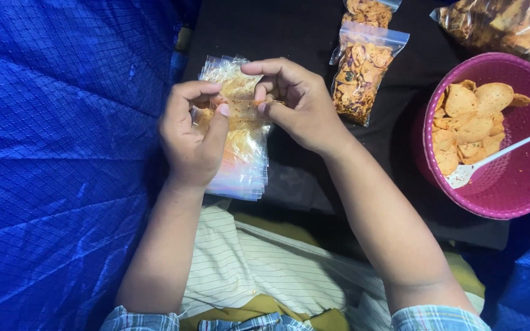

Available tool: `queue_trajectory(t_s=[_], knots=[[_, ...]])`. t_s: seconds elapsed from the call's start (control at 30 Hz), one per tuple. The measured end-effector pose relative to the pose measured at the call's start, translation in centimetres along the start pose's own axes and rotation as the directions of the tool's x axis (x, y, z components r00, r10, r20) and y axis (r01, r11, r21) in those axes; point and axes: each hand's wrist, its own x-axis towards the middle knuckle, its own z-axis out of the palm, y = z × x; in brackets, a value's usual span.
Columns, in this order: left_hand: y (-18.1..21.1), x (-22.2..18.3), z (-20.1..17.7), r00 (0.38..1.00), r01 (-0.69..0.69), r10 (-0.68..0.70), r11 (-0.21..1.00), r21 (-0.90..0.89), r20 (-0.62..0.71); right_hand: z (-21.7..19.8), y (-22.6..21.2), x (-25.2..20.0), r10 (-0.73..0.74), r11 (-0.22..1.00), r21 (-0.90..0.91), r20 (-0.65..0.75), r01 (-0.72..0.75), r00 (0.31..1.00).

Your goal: A person is scooping small snacks from a pink bowl into small plastic bags using a white plastic spoon and then sealing the bags.

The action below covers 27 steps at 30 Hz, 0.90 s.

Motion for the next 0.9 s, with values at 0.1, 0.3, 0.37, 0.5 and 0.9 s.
queue_trajectory(t_s=[0.1,0.3,0.37,0.5,0.9], knots=[[-0.09,-0.13,-0.02,0.999,-0.052,0.052,0.998,0.032,-0.002,-0.08,0.32,0.04,-0.016,1.000,0.003,0.004,0.016,1.000],[-0.15,-0.18,-0.07,0.998,-0.060,0.061,0.996,0.071,-0.008,0.24,-0.28,-0.01,-0.007,1.000,-0.014,0.010,0.007,1.000],[-0.26,-0.19,-0.10,0.998,-0.056,0.057,0.996,0.063,0.000,0.29,-0.28,0.01,-0.003,1.000,-0.011,0.009,0.003,1.000],[0.01,-0.17,-0.18,0.998,-0.056,0.055,0.996,0.064,0.008,0.28,-0.14,0.07,-0.018,1.000,-0.001,0.017,0.018,1.000],[0.01,-0.18,-0.43,0.998,-0.057,0.056,0.995,0.076,0.013,0.43,-0.48,0.18,-0.010,1.000,-0.025,0.013,0.010,1.000]])
